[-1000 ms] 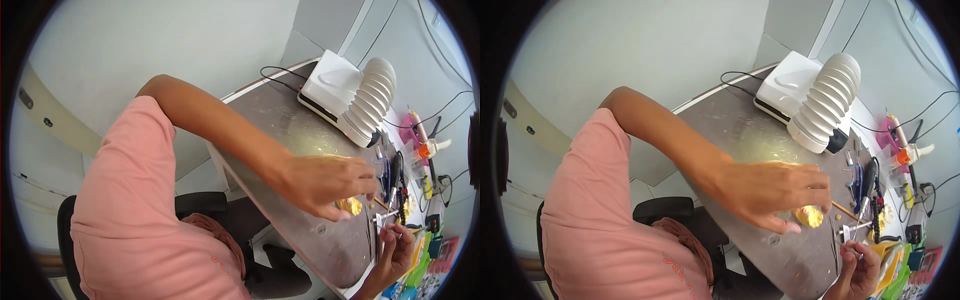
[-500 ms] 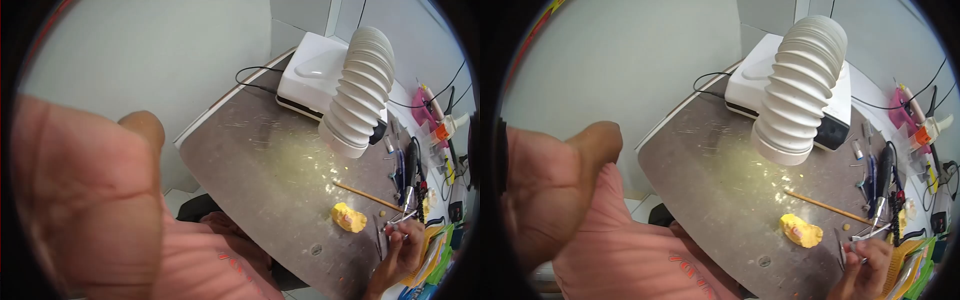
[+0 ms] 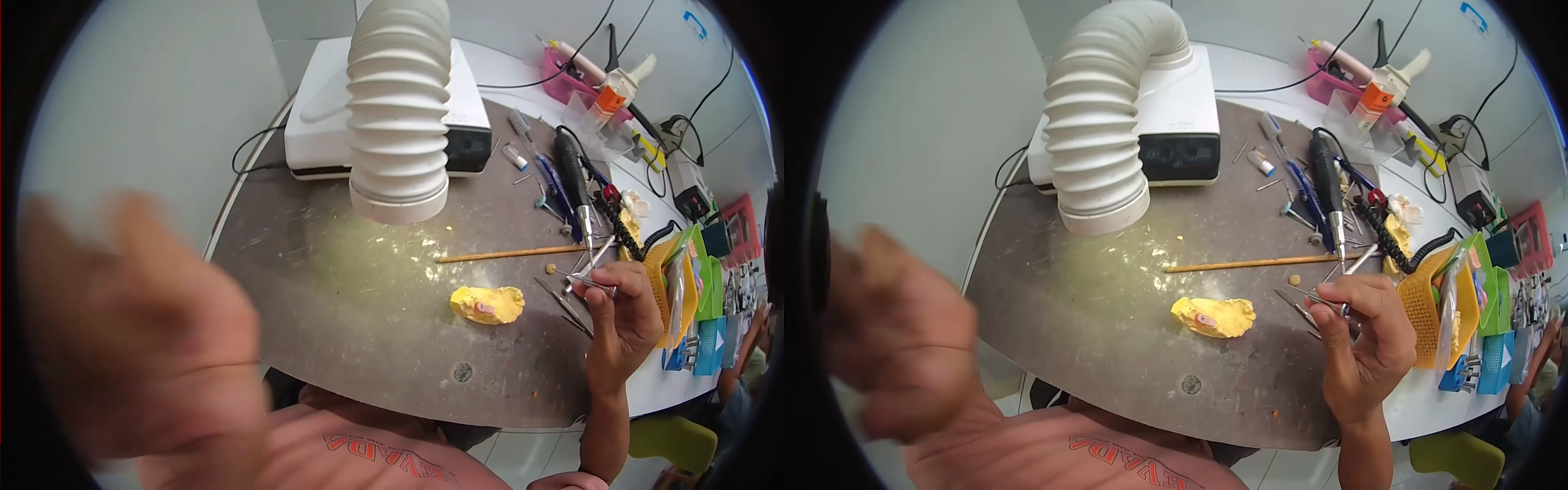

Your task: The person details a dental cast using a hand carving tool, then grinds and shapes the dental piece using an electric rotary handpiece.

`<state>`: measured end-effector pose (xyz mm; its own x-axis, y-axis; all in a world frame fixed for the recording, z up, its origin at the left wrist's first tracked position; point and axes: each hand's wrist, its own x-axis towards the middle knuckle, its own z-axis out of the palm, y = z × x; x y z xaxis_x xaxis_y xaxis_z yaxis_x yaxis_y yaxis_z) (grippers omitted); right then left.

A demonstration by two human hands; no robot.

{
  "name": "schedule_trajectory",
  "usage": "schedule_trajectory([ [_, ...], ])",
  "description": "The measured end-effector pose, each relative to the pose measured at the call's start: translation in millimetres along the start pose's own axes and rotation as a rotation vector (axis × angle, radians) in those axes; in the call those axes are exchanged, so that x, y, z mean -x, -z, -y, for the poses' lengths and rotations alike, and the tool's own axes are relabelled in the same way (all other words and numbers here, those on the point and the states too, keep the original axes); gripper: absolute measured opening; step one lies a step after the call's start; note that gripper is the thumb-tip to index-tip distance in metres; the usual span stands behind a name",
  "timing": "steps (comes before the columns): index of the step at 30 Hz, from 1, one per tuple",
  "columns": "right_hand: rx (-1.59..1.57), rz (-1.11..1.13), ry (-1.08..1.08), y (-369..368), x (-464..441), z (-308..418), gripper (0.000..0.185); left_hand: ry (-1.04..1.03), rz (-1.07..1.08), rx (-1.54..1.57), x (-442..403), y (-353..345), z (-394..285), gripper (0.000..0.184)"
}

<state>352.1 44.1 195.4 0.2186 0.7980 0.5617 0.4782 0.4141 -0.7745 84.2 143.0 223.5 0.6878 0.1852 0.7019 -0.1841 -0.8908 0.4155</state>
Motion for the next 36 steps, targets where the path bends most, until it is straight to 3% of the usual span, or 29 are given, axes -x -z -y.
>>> schedule_trajectory([
  [1, 0.005, -0.007, 0.015, 1.8, -2.2, 2.3, 0.015, 0.006, 0.005, -0.018, 11.1, -24.8, -53.2, 0.033],
  [2, 0.022, -0.003, 0.052, 3.9, -5.7, 5.6, 0.015, 0.012, 0.01, -0.032, 16.2, 11.4, -8.7, 0.034],
  [7, 0.208, 0.119, 0.111, 5.7, -33.2, 37.2, 0.013, 0.265, 0.126, -0.067, -2.0, -24.9, 4.8, 0.046],
  [10, 0.047, 0.138, 0.049, -12.8, -31.9, 35.3, 0.012, 0.348, 0.172, -0.056, 0.2, -30.0, 16.5, 0.052],
  [12, 0.094, 0.167, 0.097, -18.7, -22.4, 24.7, 0.013, 0.367, 0.131, 0.15, 4.0, -36.1, 24.0, 0.045],
  [21, 0.111, 0.354, 0.203, -23.1, -9.4, 21.5, 0.021, 0.593, 0.11, 0.41, 9.5, -37.3, 33.3, 0.023],
  [36, 0.157, 0.394, 0.195, -28.9, -8.0, 19.3, 0.025, 0.561, 0.115, 0.377, 10.4, -39.0, 32.7, 0.026],
])
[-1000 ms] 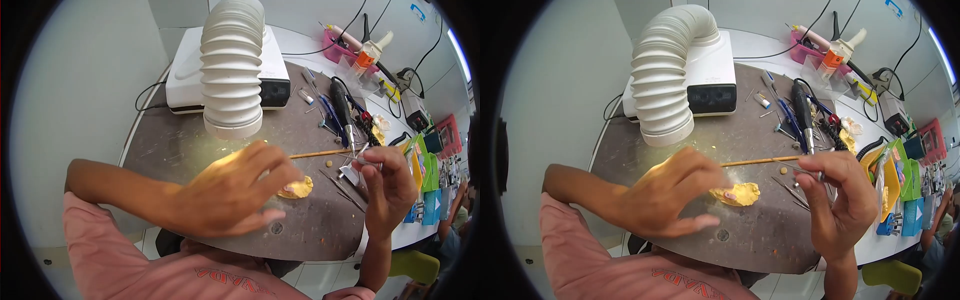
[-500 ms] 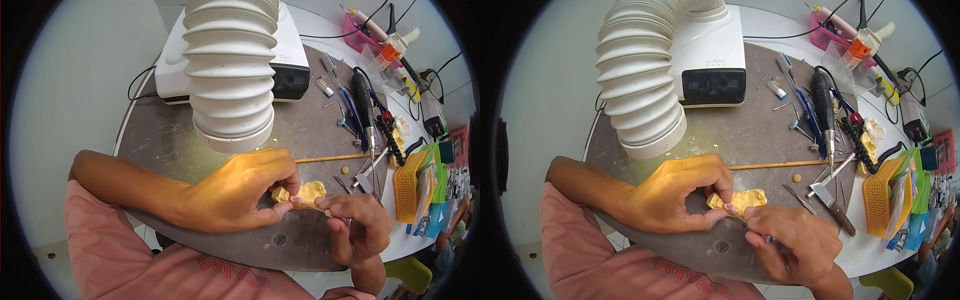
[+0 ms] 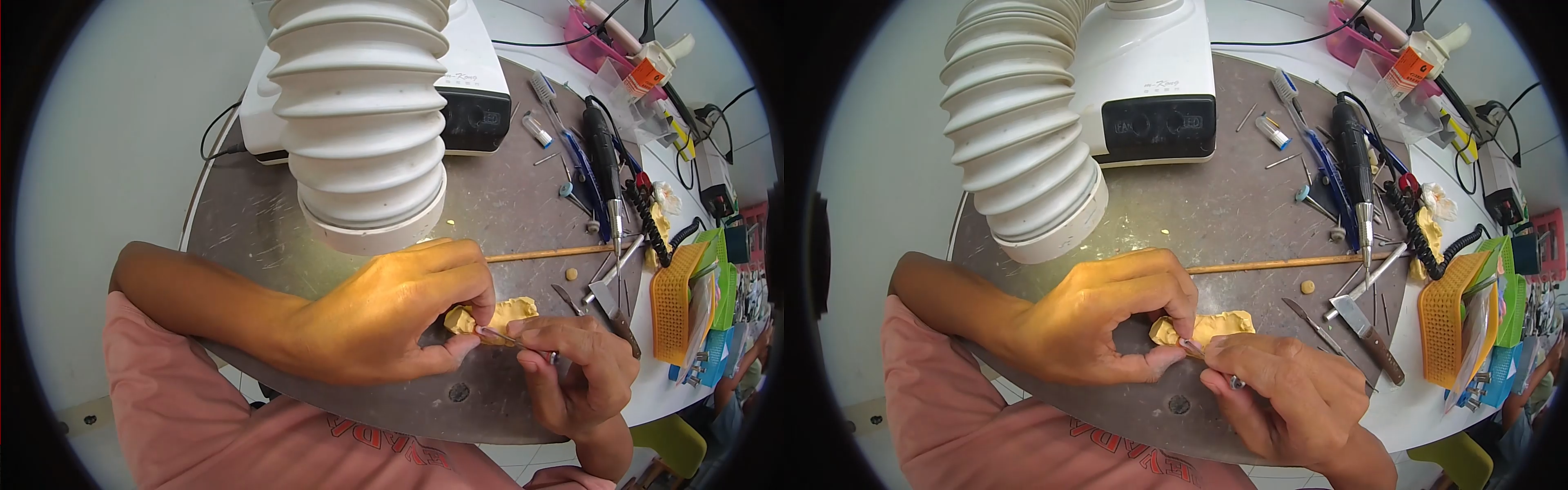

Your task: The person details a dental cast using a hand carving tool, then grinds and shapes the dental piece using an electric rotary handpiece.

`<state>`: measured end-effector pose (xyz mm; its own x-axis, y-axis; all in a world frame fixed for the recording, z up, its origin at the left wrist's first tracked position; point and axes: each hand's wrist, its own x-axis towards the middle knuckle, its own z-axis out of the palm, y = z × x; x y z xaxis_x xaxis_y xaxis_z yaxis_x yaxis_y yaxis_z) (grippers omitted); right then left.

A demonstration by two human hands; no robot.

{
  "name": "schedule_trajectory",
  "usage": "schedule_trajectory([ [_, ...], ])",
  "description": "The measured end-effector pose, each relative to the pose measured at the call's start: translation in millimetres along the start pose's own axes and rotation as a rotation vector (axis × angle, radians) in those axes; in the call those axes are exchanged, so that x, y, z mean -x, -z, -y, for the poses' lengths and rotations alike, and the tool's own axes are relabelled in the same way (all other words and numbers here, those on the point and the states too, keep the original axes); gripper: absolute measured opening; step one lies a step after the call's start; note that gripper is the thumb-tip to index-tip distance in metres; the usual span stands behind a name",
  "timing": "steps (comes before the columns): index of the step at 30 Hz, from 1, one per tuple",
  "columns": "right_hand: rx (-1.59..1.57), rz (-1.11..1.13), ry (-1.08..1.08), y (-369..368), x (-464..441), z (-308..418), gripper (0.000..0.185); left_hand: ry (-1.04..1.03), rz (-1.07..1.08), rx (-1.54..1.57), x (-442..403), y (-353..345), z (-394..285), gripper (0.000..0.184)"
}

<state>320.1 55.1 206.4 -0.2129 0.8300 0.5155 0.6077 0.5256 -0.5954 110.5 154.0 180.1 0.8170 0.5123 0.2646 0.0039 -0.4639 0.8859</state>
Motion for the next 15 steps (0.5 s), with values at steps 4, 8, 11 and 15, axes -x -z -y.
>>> schedule_trajectory([
  [4, -0.005, 0.012, 0.004, -0.4, -1.3, 0.3, 0.027, -0.009, 0.009, -0.012, -0.4, 0.4, 0.4, 0.027],
  [8, 0.015, 0.022, -0.006, -1.0, -1.3, 1.4, 0.027, -0.029, 0.001, -0.009, -0.2, -0.4, 1.8, 0.026],
  [11, 0.017, 0.028, -0.016, -0.8, -3.2, 2.3, 0.027, -0.038, -0.01, 0.0, 0.1, -1.0, 2.6, 0.024],
  [15, -0.01, 0.074, -0.02, 2.2, -7.4, 1.0, 0.027, -0.058, -0.023, -0.004, -0.1, -1.8, 3.8, 0.022],
])
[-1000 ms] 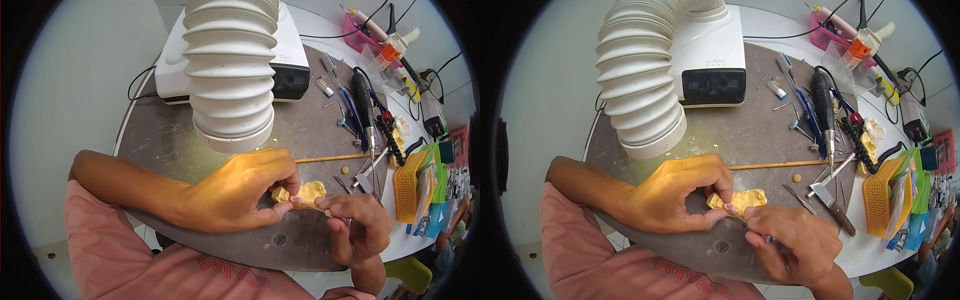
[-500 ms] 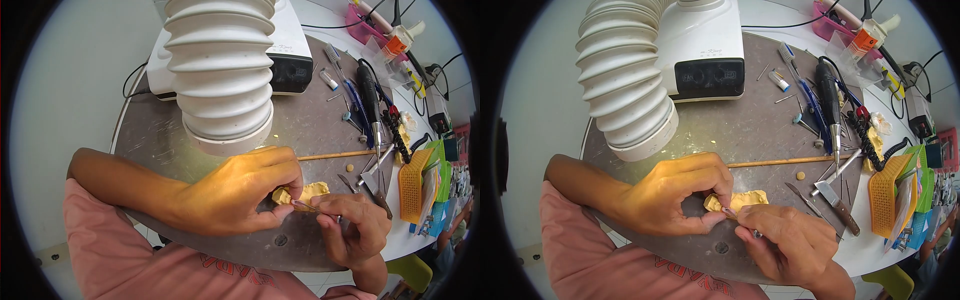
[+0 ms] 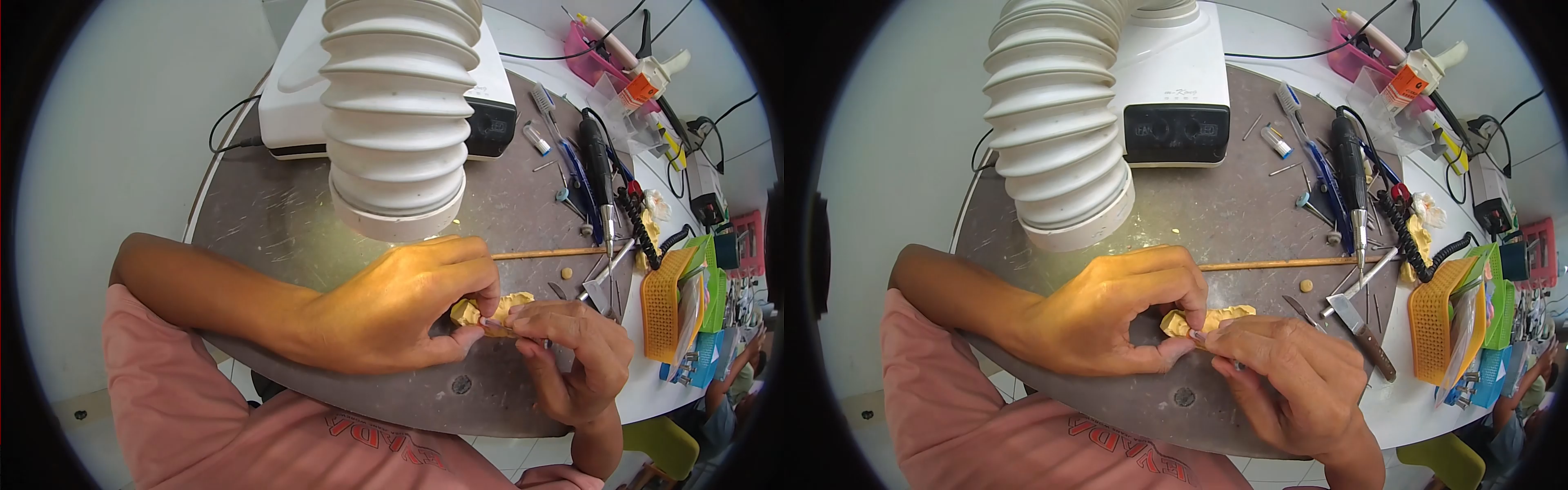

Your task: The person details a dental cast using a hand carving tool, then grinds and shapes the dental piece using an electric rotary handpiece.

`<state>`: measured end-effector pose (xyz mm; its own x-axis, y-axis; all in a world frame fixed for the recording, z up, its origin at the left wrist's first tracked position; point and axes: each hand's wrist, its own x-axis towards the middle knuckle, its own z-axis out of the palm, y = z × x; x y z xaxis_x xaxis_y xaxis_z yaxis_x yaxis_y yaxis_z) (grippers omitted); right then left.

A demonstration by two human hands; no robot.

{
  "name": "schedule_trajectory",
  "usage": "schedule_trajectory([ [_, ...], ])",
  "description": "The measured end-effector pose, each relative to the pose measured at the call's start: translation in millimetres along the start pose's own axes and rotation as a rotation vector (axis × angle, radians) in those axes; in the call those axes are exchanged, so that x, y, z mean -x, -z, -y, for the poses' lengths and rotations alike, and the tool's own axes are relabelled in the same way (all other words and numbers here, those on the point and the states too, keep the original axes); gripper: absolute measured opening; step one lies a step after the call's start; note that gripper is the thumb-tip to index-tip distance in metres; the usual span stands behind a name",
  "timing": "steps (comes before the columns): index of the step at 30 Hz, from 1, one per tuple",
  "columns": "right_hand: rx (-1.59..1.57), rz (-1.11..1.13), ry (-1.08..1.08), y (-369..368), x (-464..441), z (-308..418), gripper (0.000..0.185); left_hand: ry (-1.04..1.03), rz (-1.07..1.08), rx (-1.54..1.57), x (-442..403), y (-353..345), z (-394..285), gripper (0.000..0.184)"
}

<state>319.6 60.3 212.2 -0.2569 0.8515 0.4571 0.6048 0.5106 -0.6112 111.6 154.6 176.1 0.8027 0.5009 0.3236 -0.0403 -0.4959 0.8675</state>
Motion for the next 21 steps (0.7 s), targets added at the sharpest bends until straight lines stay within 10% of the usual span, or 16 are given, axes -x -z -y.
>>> schedule_trajectory([
  [21, 0.271, 0.149, 0.066, 16.5, -13.2, 15.3, 0.025, -0.003, 0.031, -0.025, -0.4, 0.4, -0.4, 0.022],
])
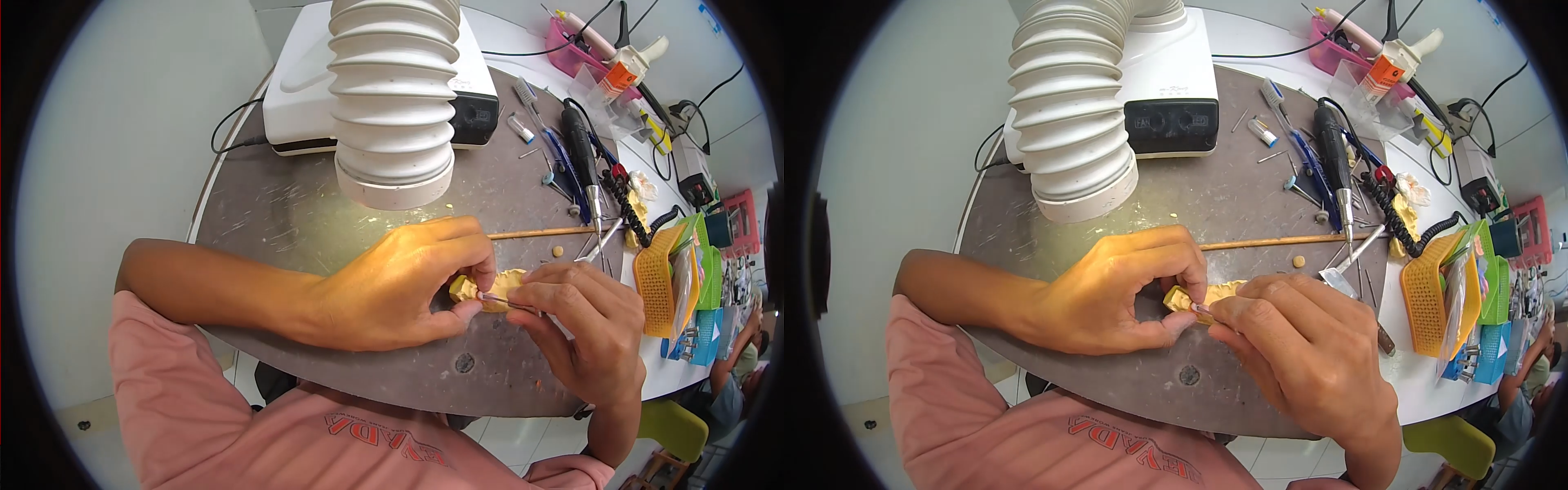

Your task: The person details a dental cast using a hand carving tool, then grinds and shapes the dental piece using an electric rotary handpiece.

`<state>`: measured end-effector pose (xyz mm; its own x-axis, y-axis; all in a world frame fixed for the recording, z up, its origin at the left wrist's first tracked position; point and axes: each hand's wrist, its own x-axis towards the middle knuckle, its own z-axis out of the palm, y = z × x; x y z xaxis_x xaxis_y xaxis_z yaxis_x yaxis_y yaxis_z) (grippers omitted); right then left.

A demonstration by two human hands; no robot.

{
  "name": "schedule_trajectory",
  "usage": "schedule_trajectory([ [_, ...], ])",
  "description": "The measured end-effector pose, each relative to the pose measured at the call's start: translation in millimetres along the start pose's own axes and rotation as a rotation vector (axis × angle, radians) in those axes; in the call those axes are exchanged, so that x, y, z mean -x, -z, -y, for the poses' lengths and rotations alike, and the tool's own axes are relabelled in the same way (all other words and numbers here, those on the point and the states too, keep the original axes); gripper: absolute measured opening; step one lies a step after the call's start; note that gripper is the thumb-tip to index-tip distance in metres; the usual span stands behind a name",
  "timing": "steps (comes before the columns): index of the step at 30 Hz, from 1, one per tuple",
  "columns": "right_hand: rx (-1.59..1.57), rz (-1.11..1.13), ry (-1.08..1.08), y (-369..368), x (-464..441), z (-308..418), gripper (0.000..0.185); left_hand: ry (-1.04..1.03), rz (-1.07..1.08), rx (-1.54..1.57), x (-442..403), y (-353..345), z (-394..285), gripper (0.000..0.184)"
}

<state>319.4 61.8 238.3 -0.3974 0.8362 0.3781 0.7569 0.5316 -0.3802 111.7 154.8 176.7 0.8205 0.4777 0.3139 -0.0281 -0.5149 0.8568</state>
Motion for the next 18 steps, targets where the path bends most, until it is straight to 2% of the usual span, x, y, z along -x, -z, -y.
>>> schedule_trajectory([
  [4, -0.007, 0.098, -0.009, 7.2, -3.3, 2.9, 0.022, -0.02, -0.013, -0.003, 0.1, 0.1, -0.2, 0.023],
  [11, -0.129, 0.124, -0.101, 4.2, -3.2, 4.1, 0.027, -0.034, 0.011, -0.019, -0.7, 2.3, -1.8, 0.023],
  [14, -0.201, 0.062, -0.083, -5.9, -1.5, -0.3, 0.029, -0.016, 0.02, -0.01, -0.5, 3.5, -3.7, 0.022],
  [18, -0.354, -0.166, -0.093, -11.0, 5.9, -5.6, 0.029, 0.042, 0.04, 0.049, 0.7, 2.9, -2.5, 0.019],
])
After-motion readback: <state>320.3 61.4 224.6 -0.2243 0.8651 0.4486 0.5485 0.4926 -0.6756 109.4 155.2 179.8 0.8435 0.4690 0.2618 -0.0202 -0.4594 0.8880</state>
